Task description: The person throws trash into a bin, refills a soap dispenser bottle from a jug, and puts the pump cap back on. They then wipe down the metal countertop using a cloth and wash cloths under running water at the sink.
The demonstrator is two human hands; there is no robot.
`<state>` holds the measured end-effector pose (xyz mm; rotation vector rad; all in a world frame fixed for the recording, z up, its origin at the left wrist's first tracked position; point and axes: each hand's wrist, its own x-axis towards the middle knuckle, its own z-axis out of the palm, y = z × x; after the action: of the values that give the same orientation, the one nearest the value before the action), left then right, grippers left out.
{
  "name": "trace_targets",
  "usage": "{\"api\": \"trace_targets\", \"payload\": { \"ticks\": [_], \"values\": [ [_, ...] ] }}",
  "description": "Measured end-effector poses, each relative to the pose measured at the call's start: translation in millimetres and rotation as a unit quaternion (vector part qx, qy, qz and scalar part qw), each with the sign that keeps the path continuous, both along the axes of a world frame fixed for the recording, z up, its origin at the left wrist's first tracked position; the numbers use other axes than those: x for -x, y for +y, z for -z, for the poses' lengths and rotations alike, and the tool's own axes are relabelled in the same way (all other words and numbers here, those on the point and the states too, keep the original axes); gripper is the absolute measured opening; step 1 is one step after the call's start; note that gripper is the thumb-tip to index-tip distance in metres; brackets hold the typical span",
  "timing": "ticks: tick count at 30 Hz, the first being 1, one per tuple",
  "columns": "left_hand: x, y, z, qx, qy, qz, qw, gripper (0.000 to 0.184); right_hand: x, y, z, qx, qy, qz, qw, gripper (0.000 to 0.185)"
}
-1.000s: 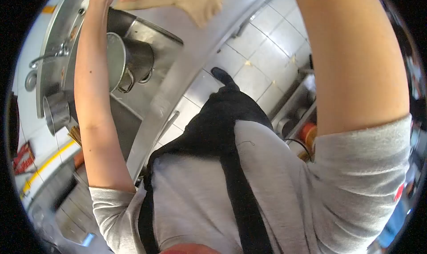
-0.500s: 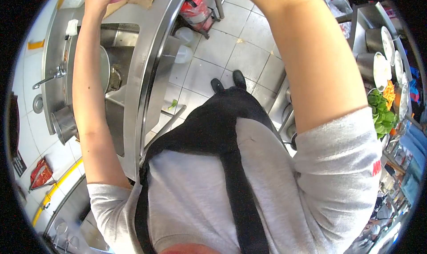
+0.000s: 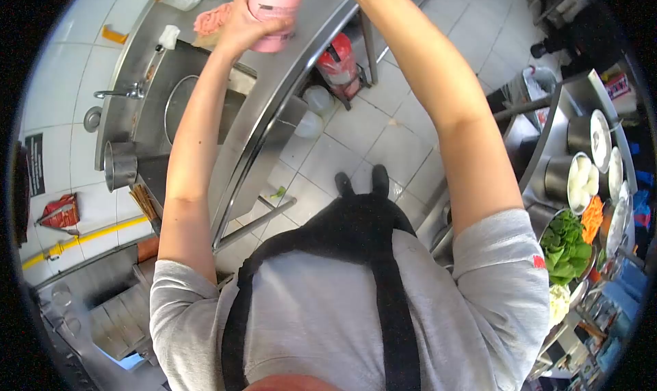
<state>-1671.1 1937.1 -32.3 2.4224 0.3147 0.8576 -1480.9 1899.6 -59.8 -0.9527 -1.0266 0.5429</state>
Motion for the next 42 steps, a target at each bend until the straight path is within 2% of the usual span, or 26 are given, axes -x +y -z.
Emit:
{"api": "trace_targets", "payload": {
  "ticks": [1, 3, 4, 8, 9, 11, 12, 13, 14, 15, 17, 18, 19, 20, 21, 23, 25, 27, 29, 30, 31, 33, 35, 37, 39, 42],
  "values": [
    [1, 12, 6, -0.007, -0.006, -0.005, 1.000, 0.057, 9, 0, -6, -0.007, -0.006, -0.005, 1.000, 0.075],
    [1, 41, 22, 0.039, 0.050, 0.005, 0.998, 0.071, 28, -5, -16, 0.149, -0.009, 0.056, 0.987, 0.074],
    [6, 42, 17, 0.051, 0.087, -0.034, 0.994, 0.088, 32, 2, -13, 0.135, 0.032, 0.022, 0.990, 0.071],
    [30, 60, 12, 0.080, 0.069, 0.024, 0.994, 0.081, 46, 27, -2, 0.066, 0.043, -0.008, 0.997, 0.063],
    [37, 65, 7, 0.079, 0.065, 0.027, 0.994, 0.081, 52, 31, -1, 0.062, 0.099, -0.030, 0.993, 0.061],
    [54, 71, -1, 0.280, 0.135, 0.105, 0.945, 0.071, 66, 35, 3, 0.060, 0.152, -0.045, 0.986, 0.058],
    [63, 86, 9, 0.364, 0.127, 0.108, 0.917, 0.056, 72, 40, 8, 0.024, 0.208, -0.064, 0.976, 0.052],
    [76, 102, 20, 0.364, 0.123, 0.113, 0.916, 0.056, 79, 44, 14, -0.011, 0.263, -0.083, 0.961, 0.046],
    [92, 113, 27, 0.488, 0.132, 0.132, 0.853, 0.055, 44, 81, 60, -0.084, 0.318, -0.173, 0.928, 0.030],
    [108, 123, 34, 0.602, 0.140, 0.149, 0.772, 0.055, 51, 65, 34, -0.083, 0.330, -0.121, 0.933, 0.038],
    [134, 138, 53, 0.620, 0.108, 0.165, 0.759, 0.052, 52, 64, 36, -0.051, 0.371, 0.012, 0.927, 0.050],
    [141, 142, 55, 0.623, 0.109, 0.167, 0.757, 0.051, 53, 66, 41, -0.053, 0.366, 0.016, 0.929, 0.050],
    [144, 144, 60, 0.623, 0.108, 0.173, 0.756, 0.051, 56, 69, 48, 0.031, 0.336, 0.128, 0.933, 0.052],
    [146, 144, 65, 0.571, 0.071, 0.124, 0.808, 0.053, 59, 70, 56, 0.114, 0.300, 0.239, 0.917, 0.055],
    [147, 147, 71, 0.516, 0.035, 0.073, 0.853, 0.054, 62, 70, 64, 0.115, 0.298, 0.243, 0.916, 0.055],
    [141, 159, 80, 0.515, 0.029, 0.059, 0.855, 0.059, 72, 66, 77, 0.275, 0.211, 0.368, 0.863, 0.058],
    [127, 162, 87, 0.448, -0.108, 0.048, 0.886, 0.058, 75, 61, 75, 0.308, 0.154, 0.371, 0.862, 0.059],
    [106, 157, 74, 0.430, -0.096, 0.082, 0.894, 0.064, 73, 47, 77, 0.376, 0.042, 0.364, 0.851, 0.065],
    [77, 146, 77, 0.282, -0.205, 0.155, 0.924, 0.078, 54, 35, 91, 0.366, -0.045, 0.408, 0.835, 0.072],
    [63, 158, 101, 0.251, -0.214, 0.097, 0.939, 0.084, 44, 26, 99, 0.356, -0.090, 0.447, 0.816, 0.072],
    [54, 170, 125, 0.215, -0.221, 0.041, 0.950, 0.091, 31, 13, 102, 0.414, -0.072, 0.424, 0.802, 0.061],
    [44, 149, 132, 0.175, -0.253, -0.014, 0.951, 0.094, 13, -10, 137, 0.222, -0.111, 0.575, 0.780, 0.021],
    [37, 145, 146, 0.174, -0.231, -0.028, 0.957, 0.088, -25, -34, 197, 0.205, -0.066, 0.601, 0.770, 0.021],
    [22, 112, 126, 0.147, -0.258, 0.054, 0.953, 0.078, -46, -63, 263, 0.184, -0.022, 0.621, 0.762, 0.020],
    [12, 110, 122, 0.056, -0.191, 0.054, 0.978, 0.063, -38, -94, 316, 0.385, -0.023, 0.589, 0.710, 0.049],
    [-2, 101, 132, 0.049, -0.139, 0.021, 0.989, 0.061, -6, -110, 405, 0.577, 0.037, 0.414, 0.703, 0.042]
  ]
}}
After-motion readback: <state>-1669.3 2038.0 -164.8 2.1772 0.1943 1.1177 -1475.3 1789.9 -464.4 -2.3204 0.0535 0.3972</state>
